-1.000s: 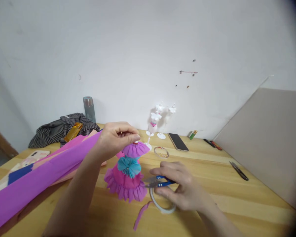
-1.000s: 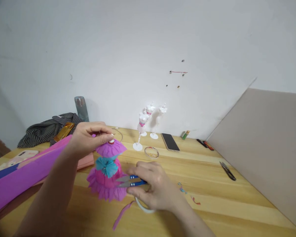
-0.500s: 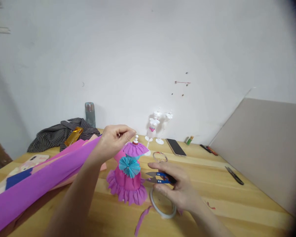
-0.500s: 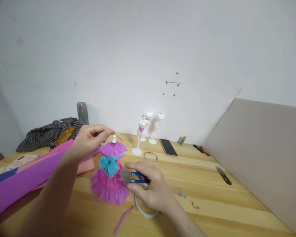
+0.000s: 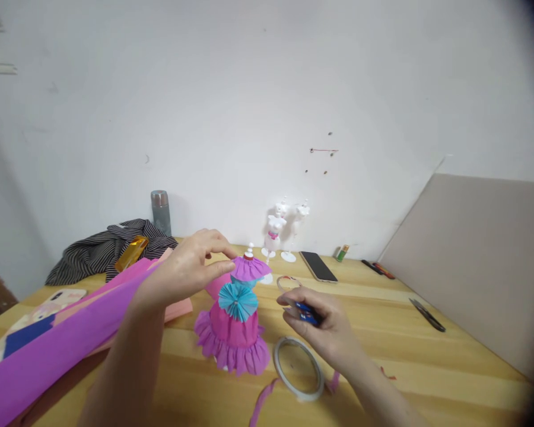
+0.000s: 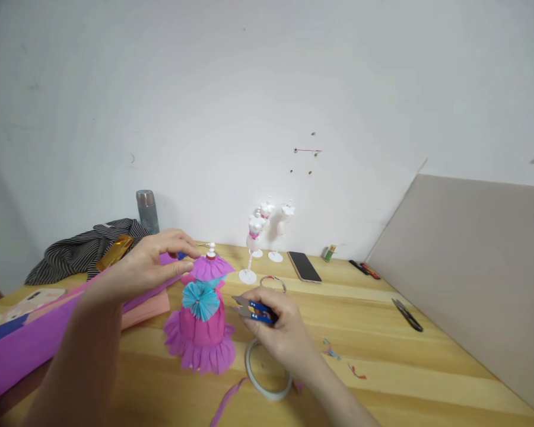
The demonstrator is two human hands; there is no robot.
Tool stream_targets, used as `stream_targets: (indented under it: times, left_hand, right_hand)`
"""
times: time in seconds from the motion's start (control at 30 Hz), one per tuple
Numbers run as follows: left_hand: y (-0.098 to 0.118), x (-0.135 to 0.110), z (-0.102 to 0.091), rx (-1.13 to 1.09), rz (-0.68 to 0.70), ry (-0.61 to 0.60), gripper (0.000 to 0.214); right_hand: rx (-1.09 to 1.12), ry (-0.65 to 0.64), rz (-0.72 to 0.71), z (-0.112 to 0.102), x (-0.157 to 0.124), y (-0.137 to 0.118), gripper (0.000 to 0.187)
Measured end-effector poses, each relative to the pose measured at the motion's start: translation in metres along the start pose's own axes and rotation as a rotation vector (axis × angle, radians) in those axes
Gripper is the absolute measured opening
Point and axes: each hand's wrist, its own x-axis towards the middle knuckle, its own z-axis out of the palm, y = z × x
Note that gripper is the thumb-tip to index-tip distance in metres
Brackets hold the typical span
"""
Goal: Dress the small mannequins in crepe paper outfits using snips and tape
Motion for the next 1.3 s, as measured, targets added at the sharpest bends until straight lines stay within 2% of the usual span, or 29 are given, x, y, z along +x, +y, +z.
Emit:
stream_targets:
  times: [0.1,0.2,0.37,0.5,0.7,0.83,1.0,1.17,1.3]
  left_hand:
    - [0.001,0.002,0.003,-0.036,-0.029,0.020,0.016]
    - [0.002,0.002,0.004,-0.070,-0.070,-0.011,0.020]
    - [0.002,0.001,0.005,-0.115,-0.011,-0.031,0.024]
    - [0.006,-0.001,0.005,-0.082,-0.013,-0.034,0.024]
    - [0.009,-0.001,0.008,-0.141,-0.249,0.061,0.025]
    - [0.006,0.002,0.011,-0.270,-0.299,0.060,0.027]
    - [0.004,0.001,0.014,-0.297,-0.257,0.079,0.022]
    - [0.009,-0.002,0.011,-0.011,-0.058,0.133,0.018]
    - [0.008,0.001,0.009,0.142,-0.043,0.122,0.020]
  right_hand:
    - [0.063,0.071,0.055,-0.002,0.005,-0.003,0.012]
    - [0.096,0.158,0.130,-0.002,0.022,-0.015,0.020]
    - [0.126,0.025,0.100,0.007,0.068,-0.040,0.021]
    - [0.122,-0.073,0.101,0.017,0.090,-0.044,0.020]
    - [0.147,-0.133,0.159,0.020,0.093,-0.046,0.027]
    - [0.153,-0.149,0.160,0.020,0.092,-0.050,0.027]
    - [0.158,-0.159,0.153,0.022,0.090,-0.051,0.027]
    - [0.161,-0.155,0.140,0.023,0.089,-0.049,0.026]
    - [0.188,-0.148,0.149,0.023,0.089,-0.047,0.028]
